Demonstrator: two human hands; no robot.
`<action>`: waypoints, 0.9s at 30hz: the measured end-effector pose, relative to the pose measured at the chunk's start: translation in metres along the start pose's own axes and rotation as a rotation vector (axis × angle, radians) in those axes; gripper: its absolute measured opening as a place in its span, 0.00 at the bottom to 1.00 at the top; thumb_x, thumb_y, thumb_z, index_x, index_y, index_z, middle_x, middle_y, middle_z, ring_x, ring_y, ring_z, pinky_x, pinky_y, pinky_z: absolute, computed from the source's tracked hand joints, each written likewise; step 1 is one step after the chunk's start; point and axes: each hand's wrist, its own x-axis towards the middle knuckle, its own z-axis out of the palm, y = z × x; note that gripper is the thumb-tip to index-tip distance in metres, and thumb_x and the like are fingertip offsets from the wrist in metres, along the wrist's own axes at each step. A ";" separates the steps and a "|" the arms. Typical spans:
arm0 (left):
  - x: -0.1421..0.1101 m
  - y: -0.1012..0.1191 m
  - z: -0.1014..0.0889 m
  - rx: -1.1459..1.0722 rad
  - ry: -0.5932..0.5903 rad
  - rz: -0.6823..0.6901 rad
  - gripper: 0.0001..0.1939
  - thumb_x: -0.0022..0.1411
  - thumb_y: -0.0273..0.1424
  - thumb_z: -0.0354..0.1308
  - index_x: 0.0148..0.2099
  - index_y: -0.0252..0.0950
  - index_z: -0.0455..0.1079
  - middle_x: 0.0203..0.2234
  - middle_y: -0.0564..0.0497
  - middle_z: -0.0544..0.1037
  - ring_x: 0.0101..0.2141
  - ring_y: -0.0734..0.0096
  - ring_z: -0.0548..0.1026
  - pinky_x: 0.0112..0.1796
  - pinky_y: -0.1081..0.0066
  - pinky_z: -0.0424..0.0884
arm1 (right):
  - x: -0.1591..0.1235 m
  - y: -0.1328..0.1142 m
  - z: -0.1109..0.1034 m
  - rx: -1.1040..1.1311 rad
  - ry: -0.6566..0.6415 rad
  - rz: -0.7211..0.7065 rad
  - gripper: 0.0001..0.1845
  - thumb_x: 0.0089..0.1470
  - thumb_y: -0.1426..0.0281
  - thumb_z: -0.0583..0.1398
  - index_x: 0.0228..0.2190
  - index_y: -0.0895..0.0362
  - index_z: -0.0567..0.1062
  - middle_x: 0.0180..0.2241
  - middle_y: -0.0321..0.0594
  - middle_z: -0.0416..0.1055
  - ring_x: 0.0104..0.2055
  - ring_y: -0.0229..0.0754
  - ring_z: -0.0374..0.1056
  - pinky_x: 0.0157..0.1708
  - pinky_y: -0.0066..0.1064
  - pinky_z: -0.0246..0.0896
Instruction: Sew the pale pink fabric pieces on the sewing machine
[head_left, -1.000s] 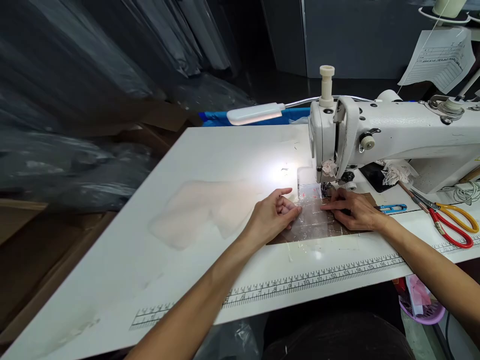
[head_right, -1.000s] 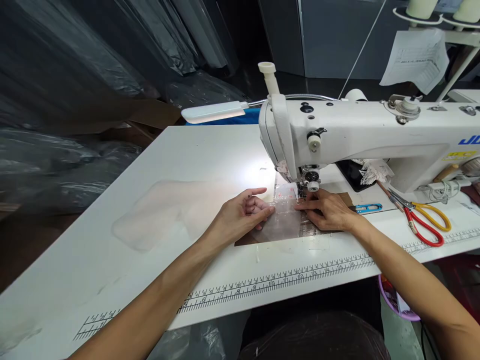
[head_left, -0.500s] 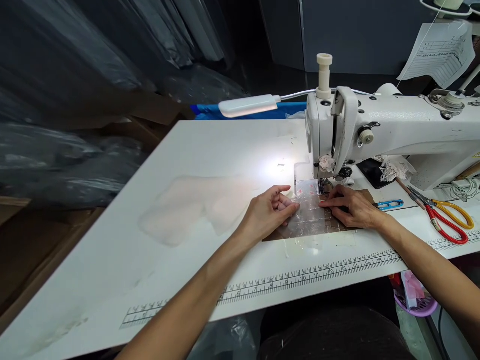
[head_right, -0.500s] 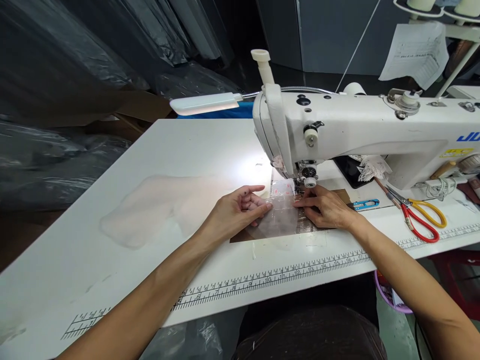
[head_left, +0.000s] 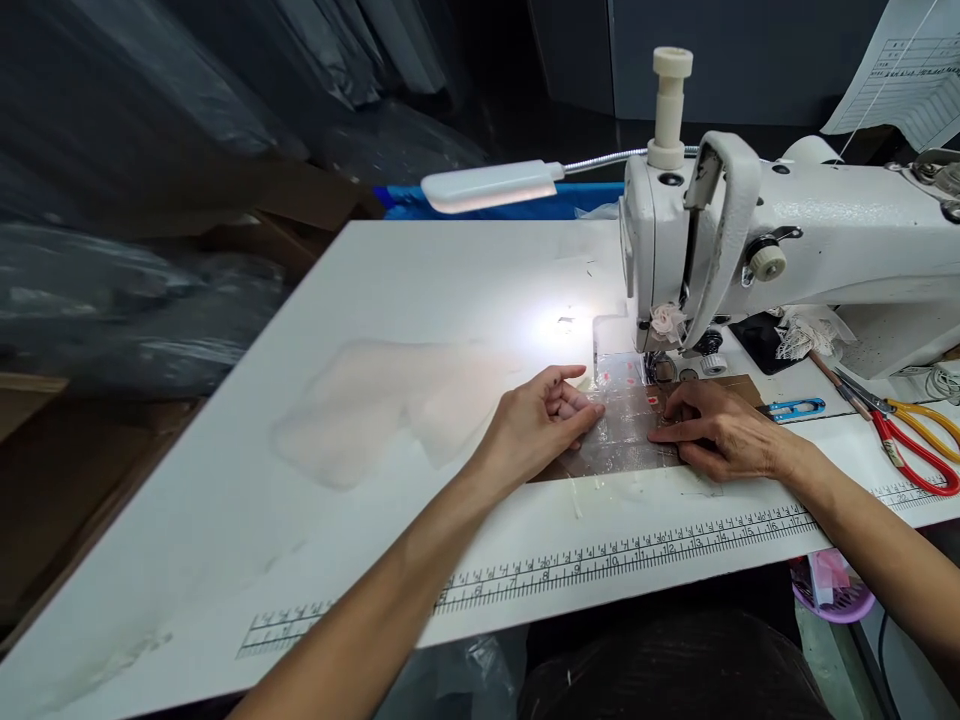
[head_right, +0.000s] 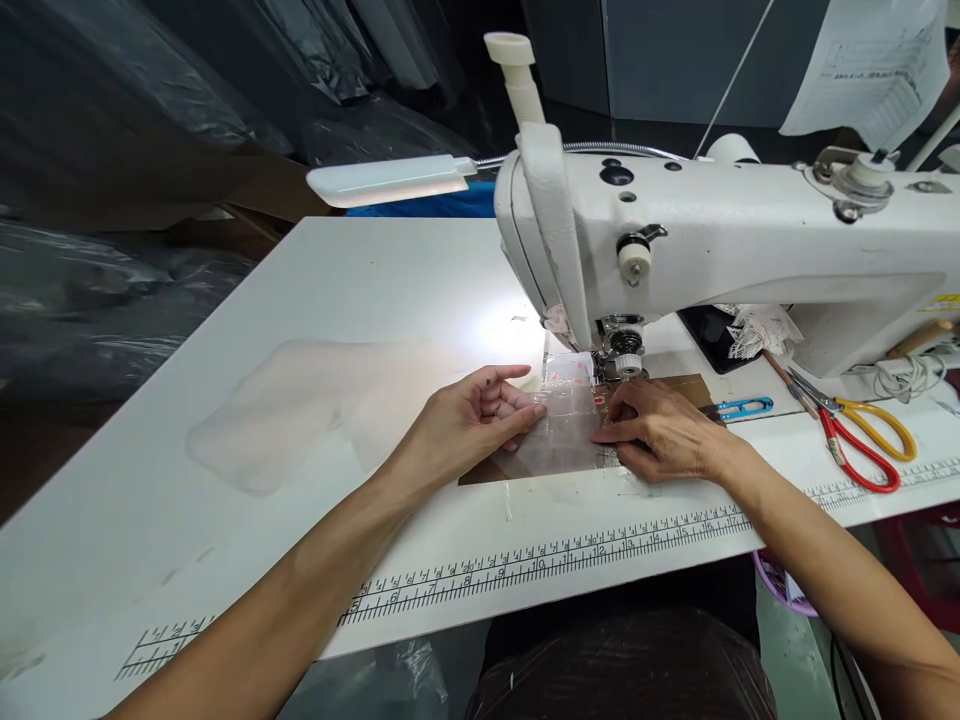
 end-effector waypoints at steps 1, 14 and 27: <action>0.000 -0.001 0.000 -0.004 0.002 0.000 0.28 0.50 0.37 0.66 0.53 0.34 0.68 0.26 0.55 0.77 0.20 0.75 0.72 0.24 0.71 0.72 | 0.000 0.000 0.000 -0.003 -0.007 0.002 0.20 0.56 0.76 0.54 0.43 0.53 0.82 0.40 0.45 0.70 0.45 0.44 0.66 0.47 0.40 0.67; -0.001 0.002 0.003 -0.033 0.010 0.030 0.28 0.46 0.46 0.69 0.45 0.33 0.73 0.24 0.54 0.74 0.21 0.76 0.69 0.20 0.75 0.70 | -0.001 0.000 0.000 0.042 -0.041 0.081 0.17 0.55 0.76 0.57 0.41 0.52 0.82 0.42 0.43 0.71 0.45 0.44 0.67 0.48 0.39 0.65; -0.003 0.010 0.007 -0.066 0.024 -0.024 0.33 0.38 0.47 0.73 0.43 0.32 0.73 0.23 0.55 0.74 0.23 0.75 0.71 0.22 0.75 0.71 | -0.002 0.006 0.006 0.125 0.053 0.185 0.20 0.57 0.78 0.55 0.46 0.54 0.80 0.43 0.46 0.70 0.45 0.43 0.69 0.48 0.39 0.69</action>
